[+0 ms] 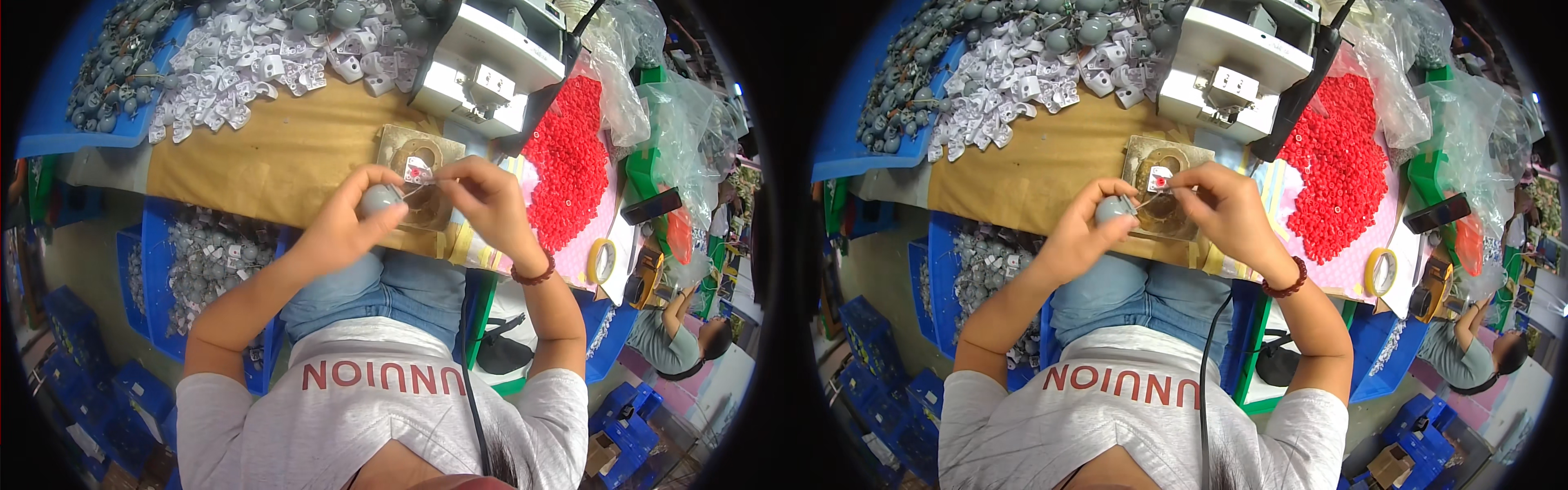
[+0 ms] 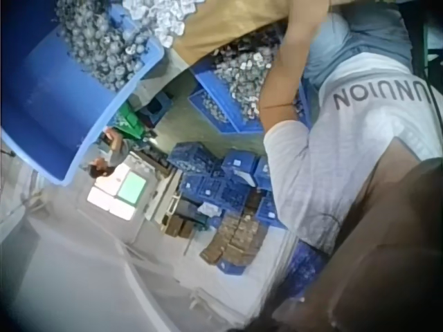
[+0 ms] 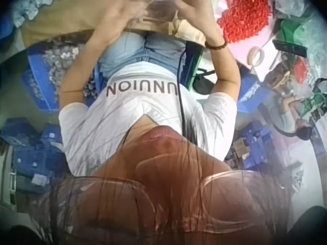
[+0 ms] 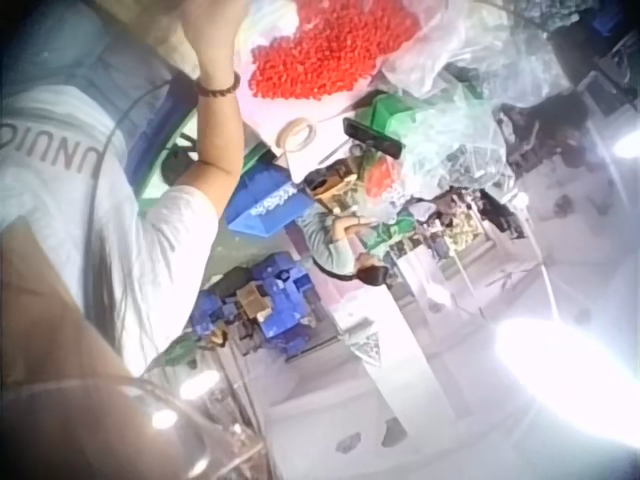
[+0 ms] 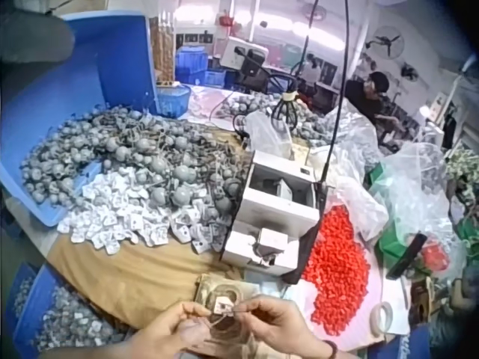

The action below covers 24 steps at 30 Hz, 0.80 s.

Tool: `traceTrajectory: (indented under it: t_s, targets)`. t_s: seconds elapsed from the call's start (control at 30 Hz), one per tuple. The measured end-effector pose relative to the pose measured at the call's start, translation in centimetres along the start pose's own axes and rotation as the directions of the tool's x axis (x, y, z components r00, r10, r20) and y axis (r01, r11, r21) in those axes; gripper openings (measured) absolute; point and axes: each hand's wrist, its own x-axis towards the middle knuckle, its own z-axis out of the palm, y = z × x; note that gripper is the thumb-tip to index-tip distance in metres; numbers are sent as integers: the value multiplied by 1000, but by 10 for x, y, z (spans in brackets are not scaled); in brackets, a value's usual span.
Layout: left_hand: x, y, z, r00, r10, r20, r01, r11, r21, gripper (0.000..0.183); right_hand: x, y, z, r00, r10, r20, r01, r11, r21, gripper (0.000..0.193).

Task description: Assembling small plastic toy components and lighting parts using an electric screwdriver.

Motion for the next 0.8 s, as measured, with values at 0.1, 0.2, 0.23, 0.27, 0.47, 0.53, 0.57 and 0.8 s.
traceTrajectory:
  t_s: [0.1,0.2,0.23,0.27,0.47,0.53,0.57,0.8]
  targets:
    - [-1,-14,2,897,439,55,-371,678,634,35,8,8,10,867,-495,60,448,719,-530,20]
    - [4,-18,3,851,513,117,-411,508,757,38,15,14,16,824,-552,130,505,611,-610,26]
    - [5,-18,3,843,518,144,-418,463,782,38,17,16,16,814,-559,156,518,579,-629,27]
    - [6,-19,3,848,509,145,-414,467,781,37,17,15,16,813,-555,175,523,562,-641,27]
    - [10,-20,2,866,471,169,-410,473,780,37,9,9,17,858,-455,237,478,543,-690,29]
    - [10,-20,1,870,467,159,-396,469,789,40,6,4,19,877,-407,254,456,541,-707,31]
    - [11,-18,1,845,512,156,-388,385,837,42,3,4,19,883,-397,251,446,543,-712,33]
    - [25,-25,8,795,546,264,-326,19,945,51,-6,10,-2,939,-342,39,313,800,-513,34]
